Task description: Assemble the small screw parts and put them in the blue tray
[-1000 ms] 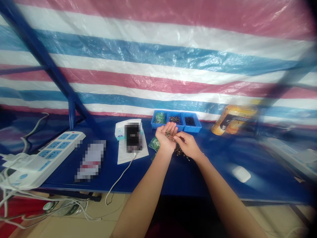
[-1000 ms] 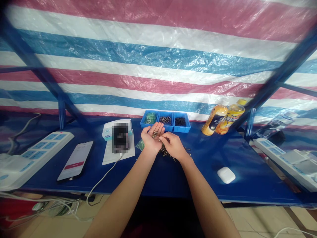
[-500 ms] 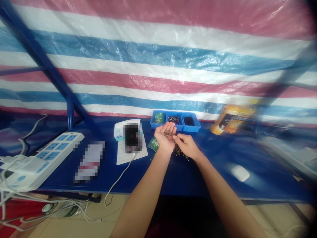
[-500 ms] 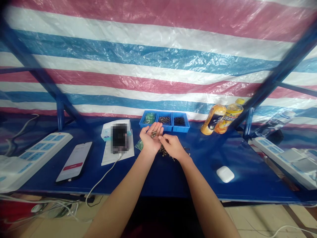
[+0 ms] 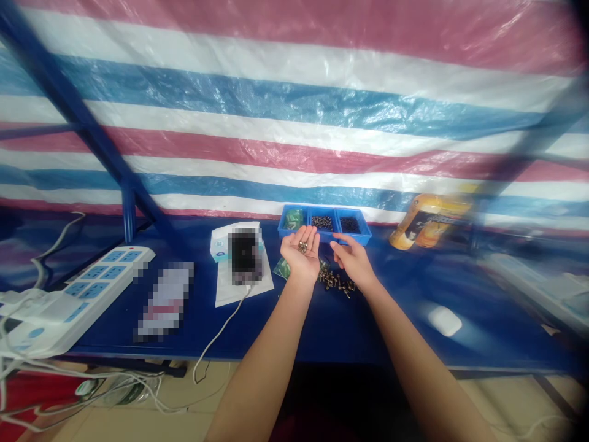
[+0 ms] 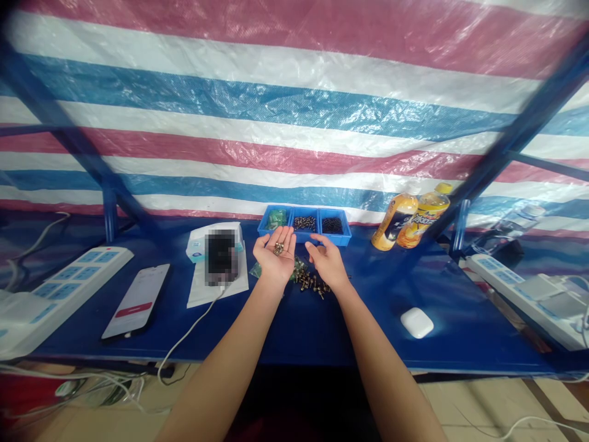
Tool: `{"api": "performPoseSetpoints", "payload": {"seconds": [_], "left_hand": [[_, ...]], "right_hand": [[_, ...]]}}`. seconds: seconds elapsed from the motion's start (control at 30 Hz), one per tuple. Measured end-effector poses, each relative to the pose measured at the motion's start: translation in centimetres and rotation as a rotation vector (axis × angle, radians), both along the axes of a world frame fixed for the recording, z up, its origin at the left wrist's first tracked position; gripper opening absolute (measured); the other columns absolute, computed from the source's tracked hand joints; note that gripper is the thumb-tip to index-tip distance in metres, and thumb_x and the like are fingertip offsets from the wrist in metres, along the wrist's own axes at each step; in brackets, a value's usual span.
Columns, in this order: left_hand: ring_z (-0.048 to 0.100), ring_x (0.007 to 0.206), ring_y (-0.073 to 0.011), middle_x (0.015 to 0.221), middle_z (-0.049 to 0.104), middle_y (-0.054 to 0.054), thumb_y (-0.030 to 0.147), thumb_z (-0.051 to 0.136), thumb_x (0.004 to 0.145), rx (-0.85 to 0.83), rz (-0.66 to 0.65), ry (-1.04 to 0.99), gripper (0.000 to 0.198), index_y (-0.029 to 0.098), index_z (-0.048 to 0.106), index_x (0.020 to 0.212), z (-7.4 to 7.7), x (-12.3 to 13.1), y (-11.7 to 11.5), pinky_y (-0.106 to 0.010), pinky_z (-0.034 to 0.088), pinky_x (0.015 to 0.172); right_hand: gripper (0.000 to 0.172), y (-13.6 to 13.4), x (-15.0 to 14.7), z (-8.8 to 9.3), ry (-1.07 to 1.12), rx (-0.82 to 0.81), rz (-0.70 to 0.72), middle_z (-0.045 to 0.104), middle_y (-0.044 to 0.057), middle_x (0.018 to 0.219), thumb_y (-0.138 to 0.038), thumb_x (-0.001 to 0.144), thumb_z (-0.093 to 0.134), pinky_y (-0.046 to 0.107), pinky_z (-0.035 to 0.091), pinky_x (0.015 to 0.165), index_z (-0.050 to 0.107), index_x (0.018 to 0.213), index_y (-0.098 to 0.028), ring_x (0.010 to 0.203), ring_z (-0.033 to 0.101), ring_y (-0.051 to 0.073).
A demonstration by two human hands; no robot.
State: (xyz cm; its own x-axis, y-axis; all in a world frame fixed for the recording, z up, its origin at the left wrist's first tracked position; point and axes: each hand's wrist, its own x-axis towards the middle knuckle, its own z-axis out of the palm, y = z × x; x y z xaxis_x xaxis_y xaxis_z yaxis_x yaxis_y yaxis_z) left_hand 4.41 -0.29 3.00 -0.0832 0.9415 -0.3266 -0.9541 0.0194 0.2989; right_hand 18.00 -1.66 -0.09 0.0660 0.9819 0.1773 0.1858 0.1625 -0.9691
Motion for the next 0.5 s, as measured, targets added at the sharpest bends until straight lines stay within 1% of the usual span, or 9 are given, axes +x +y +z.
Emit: {"api": "performPoseSetpoints", "payload": {"seconds": [0.07, 0.1, 0.13, 0.2, 0.23, 0.27, 0.33, 0.4, 0.5], "left_hand": [[0.067, 0.116, -0.0279, 0.119, 0.069, -0.019, 0.031, 0.054, 0.082, 0.005, -0.015, 0.003, 0.041, 0.008, 0.068, 0.112, 0.0, 0.1, -0.1, -0.032, 0.056, 0.094], [0.067, 0.116, -0.0286, 0.119, 0.069, -0.020, 0.031, 0.054, 0.082, 0.009, -0.026, 0.007, 0.040, 0.007, 0.068, 0.110, 0.0, 0.3, -0.2, -0.033, 0.056, 0.093], [0.067, 0.116, -0.0293, 0.118, 0.070, -0.020, 0.031, 0.054, 0.082, 0.012, -0.039, 0.012, 0.039, 0.007, 0.069, 0.108, 0.0, 0.4, -0.3, -0.033, 0.057, 0.092], [0.067, 0.115, -0.0301, 0.116, 0.070, -0.020, 0.031, 0.054, 0.082, 0.018, -0.068, 0.027, 0.036, 0.007, 0.070, 0.104, -0.1, 0.8, -0.4, -0.033, 0.057, 0.090], [0.067, 0.115, -0.0302, 0.115, 0.071, -0.020, 0.031, 0.054, 0.082, 0.021, -0.084, 0.036, 0.035, 0.007, 0.070, 0.102, -0.2, 1.0, -0.4, -0.033, 0.057, 0.090], [0.067, 0.115, -0.0302, 0.114, 0.071, -0.020, 0.031, 0.054, 0.082, 0.026, -0.100, 0.043, 0.035, 0.007, 0.071, 0.101, -0.2, 1.2, -0.5, -0.034, 0.057, 0.090], [0.067, 0.114, -0.0305, 0.113, 0.071, -0.020, 0.031, 0.054, 0.082, 0.034, -0.127, 0.056, 0.034, 0.007, 0.072, 0.098, -0.3, 1.6, -0.5, -0.035, 0.057, 0.091], [0.067, 0.114, -0.0308, 0.113, 0.071, -0.021, 0.032, 0.053, 0.082, 0.033, -0.140, 0.063, 0.034, 0.007, 0.072, 0.096, -0.3, 1.8, -0.6, -0.037, 0.056, 0.093], [0.067, 0.113, -0.0301, 0.110, 0.072, -0.020, 0.031, 0.054, 0.081, 0.023, -0.155, 0.065, 0.032, 0.008, 0.073, 0.094, -0.4, 2.0, -0.6, -0.038, 0.056, 0.093]], "right_hand": [[0.046, -0.1, 0.0, -0.2, -0.088, 0.070, -0.005, 0.058, -0.003, 0.061, -0.055, 0.085, 0.064, 0.029, 0.043, 0.052, 0.067, 0.113, -0.019, 0.051, 0.049, 0.013], [0.041, -0.2, -0.1, -0.2, -0.135, 0.124, -0.007, 0.060, -0.001, 0.066, -0.053, 0.086, 0.064, 0.030, 0.046, 0.056, 0.069, 0.111, -0.020, 0.056, 0.052, 0.015], [0.037, -0.3, -0.2, -0.2, -0.186, 0.188, -0.009, 0.064, 0.002, 0.074, -0.050, 0.087, 0.063, 0.031, 0.048, 0.060, 0.070, 0.110, -0.021, 0.064, 0.056, 0.017], [0.032, -0.6, -0.5, -0.2, -0.302, 0.325, -0.022, 0.066, 0.007, 0.098, -0.045, 0.089, 0.063, 0.035, 0.052, 0.072, 0.072, 0.111, -0.024, 0.087, 0.062, 0.021], [0.030, -0.8, -0.5, -0.2, -0.370, 0.385, -0.032, 0.064, 0.009, 0.110, -0.042, 0.089, 0.062, 0.038, 0.052, 0.081, 0.073, 0.112, -0.025, 0.100, 0.061, 0.024], [0.028, -0.9, -0.6, -0.2, -0.441, 0.434, -0.041, 0.060, 0.010, 0.119, -0.040, 0.090, 0.062, 0.042, 0.049, 0.090, 0.073, 0.112, -0.027, 0.112, 0.057, 0.026], [0.026, -0.9, -0.6, -0.3, -0.570, 0.488, -0.051, 0.053, 0.010, 0.132, -0.037, 0.091, 0.061, 0.049, 0.039, 0.106, 0.075, 0.111, -0.029, 0.129, 0.047, 0.029], [0.025, -0.9, -0.6, -0.4, -0.656, 0.496, -0.047, 0.048, 0.009, 0.139, -0.036, 0.091, 0.061, 0.052, 0.032, 0.111, 0.076, 0.110, -0.031, 0.135, 0.041, 0.031], [0.026, -0.7, -0.5, -0.7, -0.686, 0.480, -0.066, 0.047, 0.009, 0.141, -0.036, 0.091, 0.060, 0.052, 0.031, 0.111, 0.075, 0.112, -0.030, 0.137, 0.039, 0.031]]}}
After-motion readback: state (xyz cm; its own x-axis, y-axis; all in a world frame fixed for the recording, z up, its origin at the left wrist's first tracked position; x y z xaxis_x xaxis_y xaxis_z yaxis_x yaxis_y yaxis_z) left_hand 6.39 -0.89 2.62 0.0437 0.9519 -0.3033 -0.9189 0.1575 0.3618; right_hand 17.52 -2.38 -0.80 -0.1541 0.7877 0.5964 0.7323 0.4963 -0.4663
